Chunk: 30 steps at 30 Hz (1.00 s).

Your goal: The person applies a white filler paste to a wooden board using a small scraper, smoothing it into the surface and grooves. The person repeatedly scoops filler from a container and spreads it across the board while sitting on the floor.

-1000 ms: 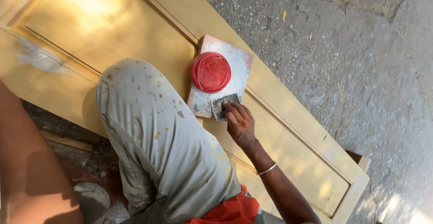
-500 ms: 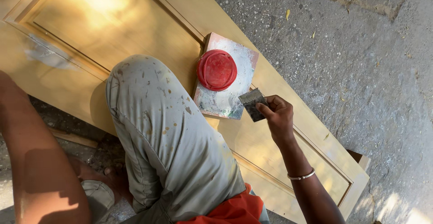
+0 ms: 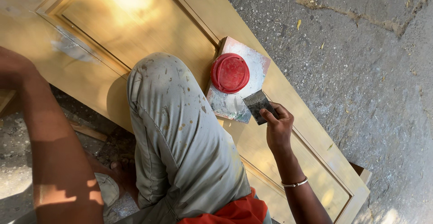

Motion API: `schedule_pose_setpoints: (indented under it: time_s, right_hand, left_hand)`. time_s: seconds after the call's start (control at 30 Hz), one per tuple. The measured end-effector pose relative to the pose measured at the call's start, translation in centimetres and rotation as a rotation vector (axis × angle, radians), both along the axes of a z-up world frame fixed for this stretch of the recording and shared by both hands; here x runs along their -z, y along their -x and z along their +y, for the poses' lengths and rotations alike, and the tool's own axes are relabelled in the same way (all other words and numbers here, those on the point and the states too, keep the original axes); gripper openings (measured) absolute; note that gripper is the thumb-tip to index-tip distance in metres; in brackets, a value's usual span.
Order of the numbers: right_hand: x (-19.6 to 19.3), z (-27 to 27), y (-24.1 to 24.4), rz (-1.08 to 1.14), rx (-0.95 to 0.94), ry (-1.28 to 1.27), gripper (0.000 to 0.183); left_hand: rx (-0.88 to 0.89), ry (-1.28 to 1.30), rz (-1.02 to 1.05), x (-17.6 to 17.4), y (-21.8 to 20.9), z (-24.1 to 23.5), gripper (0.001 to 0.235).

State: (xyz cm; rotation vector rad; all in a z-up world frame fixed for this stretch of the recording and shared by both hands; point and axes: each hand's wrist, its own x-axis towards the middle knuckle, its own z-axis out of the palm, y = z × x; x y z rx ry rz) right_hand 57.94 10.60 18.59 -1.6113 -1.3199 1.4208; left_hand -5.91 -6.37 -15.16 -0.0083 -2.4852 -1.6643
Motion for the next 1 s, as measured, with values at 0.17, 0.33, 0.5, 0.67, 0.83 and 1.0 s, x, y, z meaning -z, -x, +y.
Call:
schedule_pose_setpoints:
  time_s: [0.17, 0.33, 0.5, 0.67, 0.83, 1.0]
  right_hand:
    - [0.7, -1.5, 2.5, -0.721, -0.694, -0.896, 0.03]
    - [0.1, -2.5, 4.3, -0.864, -0.962, -0.882, 0.032]
    - [-2.3, 0.4, 2.5, -0.655, -0.866, -0.659, 0.013]
    - [-2.0, 2.4, -0.2, -0.035, -0.067, -0.036, 0.01]
    - [0.7, 1.7, -0.9, 0.285, 0.113, 0.148, 0.012]
    - [1.4, 1.1, -0.9, 0.349, 0.142, 0.2, 0.014]
  left_hand:
    - [0.012, -0.024, -0.003, -0.7, 0.7, 0.4, 0.05]
    - [-0.076, 0.154, 0.17, -2.5, 0.1, 1.2, 0.052]
    - [0.053, 0.045, 0.247, -5.4, -1.0, 2.2, 0.054]
    - [-0.043, 0.199, 0.105, -7.7, -2.0, 2.1, 0.055]
    - [-0.019, 0.242, 0.057, -10.0, -2.4, 2.3, 0.063]
    - [-0.041, 0.215, 0.09, -10.4, -2.6, 2.5, 0.062]
